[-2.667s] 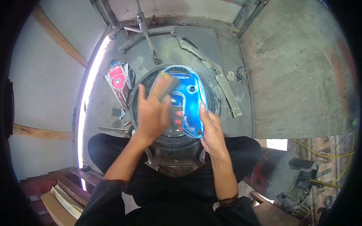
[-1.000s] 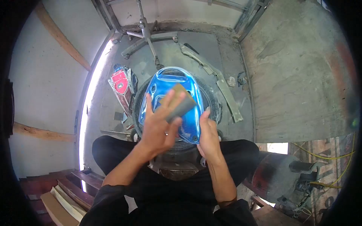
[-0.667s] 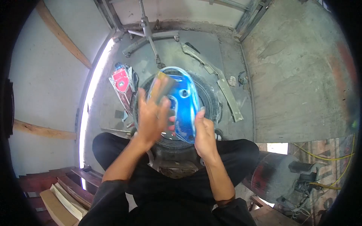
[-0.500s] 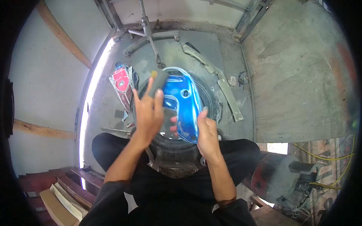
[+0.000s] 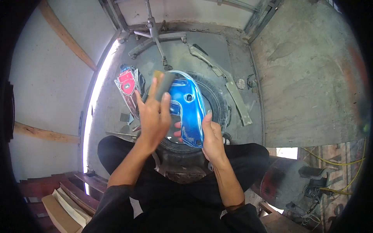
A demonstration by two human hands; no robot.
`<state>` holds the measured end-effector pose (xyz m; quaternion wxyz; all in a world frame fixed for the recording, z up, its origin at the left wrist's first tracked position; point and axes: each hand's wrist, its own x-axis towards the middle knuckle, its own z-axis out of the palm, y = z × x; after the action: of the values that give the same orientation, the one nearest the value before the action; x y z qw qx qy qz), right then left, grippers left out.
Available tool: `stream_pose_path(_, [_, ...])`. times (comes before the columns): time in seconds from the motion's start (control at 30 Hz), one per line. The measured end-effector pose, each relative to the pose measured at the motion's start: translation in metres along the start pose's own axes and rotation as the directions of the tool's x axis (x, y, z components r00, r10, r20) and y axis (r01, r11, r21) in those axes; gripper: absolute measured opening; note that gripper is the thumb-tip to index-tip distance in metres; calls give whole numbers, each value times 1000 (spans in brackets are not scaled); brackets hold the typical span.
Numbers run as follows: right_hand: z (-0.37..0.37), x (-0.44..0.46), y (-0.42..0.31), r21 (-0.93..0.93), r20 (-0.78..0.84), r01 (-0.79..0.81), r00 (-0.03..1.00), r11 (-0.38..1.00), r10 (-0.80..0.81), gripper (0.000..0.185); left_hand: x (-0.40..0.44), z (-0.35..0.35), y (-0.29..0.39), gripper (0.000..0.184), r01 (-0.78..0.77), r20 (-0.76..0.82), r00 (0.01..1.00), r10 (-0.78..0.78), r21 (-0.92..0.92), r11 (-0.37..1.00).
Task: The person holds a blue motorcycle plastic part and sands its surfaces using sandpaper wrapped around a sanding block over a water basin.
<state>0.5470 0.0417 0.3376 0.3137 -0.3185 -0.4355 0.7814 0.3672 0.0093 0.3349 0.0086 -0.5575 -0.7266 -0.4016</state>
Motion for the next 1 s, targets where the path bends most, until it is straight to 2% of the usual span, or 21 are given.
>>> stream_pose_path(0.1, [-2,9,-3,-45,-9,58,998,997,-58,71,-13,-12,16,29,-213,143,964,225,-97,972])
stream_pose_path(0.2, [-2,0,-5,-8,7,23,1000,1000,-23,71,1,0,-8,30,24,22,999,-23,-8,1000])
stream_pose_path(0.27, [0,4,-6,-28,28,56,998,998,-56,74,-11,-5,2,32,-231,29,972,234,-74,970])
stream_pose_path(0.3, [2,7,-8,-24,33,69,997,997,-68,74,-13,-11,5,32,-243,23,969,245,-67,968])
stream_pose_path(0.37, [-2,5,-13,17,50,54,997,998,-55,72,-18,-16,11,39,-311,167,928,333,-143,940])
stream_pose_path(0.4, [-5,-1,-14,35,52,31,998,999,-33,72,-9,-12,3,40,-230,15,973,230,9,973])
stream_pose_path(0.47, [-8,-3,-7,56,67,25,997,998,-29,70,-1,-9,-2,41,1,31,1000,-1,8,1000])
stream_pose_path(0.5, [-17,2,5,46,23,56,998,997,-57,69,-13,-6,3,41,-206,29,978,208,-57,977])
stream_pose_path(0.53, [-15,7,7,33,-20,85,996,996,-84,69,-23,-10,20,39,-251,129,949,287,-236,939])
stream_pose_path(0.6, [-9,6,-3,94,-116,79,991,992,-68,67,-19,-12,15,37,-370,142,915,378,-84,925])
stream_pose_path(0.63, [-10,3,-8,122,9,27,1000,992,-28,64,-14,-9,10,37,-357,141,920,367,-92,930])
stream_pose_path(0.67, [-12,-2,-9,150,129,-32,992,988,13,62,-6,-6,2,34,-149,104,984,147,12,989])
stream_pose_path(0.7, [-12,-1,-5,133,138,-28,990,991,9,63,2,-5,-2,31,55,38,997,-60,115,992])
stream_pose_path(0.73, [-10,3,-2,141,141,-16,990,990,-4,63,-3,-8,6,31,42,35,998,-47,122,992])
stream_pose_path(0.8, [-5,9,4,119,-183,78,982,990,-55,67,-22,-11,27,35,-345,179,910,373,-171,923])
stream_pose_path(0.83, [-7,5,-5,84,-100,28,995,996,-20,67,-17,-10,22,36,-362,169,911,376,-106,926])
stream_pose_path(0.87, [-10,5,-5,75,-104,21,995,997,-14,67,-9,-7,7,36,-354,166,914,369,-115,928])
stream_pose_path(0.9, [-13,2,-2,73,-9,1,1000,997,0,67,1,-6,-11,37,-124,274,955,114,19,992])
stream_pose_path(0.93, [-15,2,-2,74,89,-8,996,997,2,67,-2,1,-8,37,-29,132,991,29,2,1000])
stream_pose_path(0.97, [-9,1,-3,62,54,-6,999,998,3,67,-3,7,-3,38,57,-13,998,-57,-42,997])
stream_pose_path(1.0, [-7,3,-5,68,58,6,998,998,-10,67,-11,4,10,38,45,-18,999,-45,-37,998])
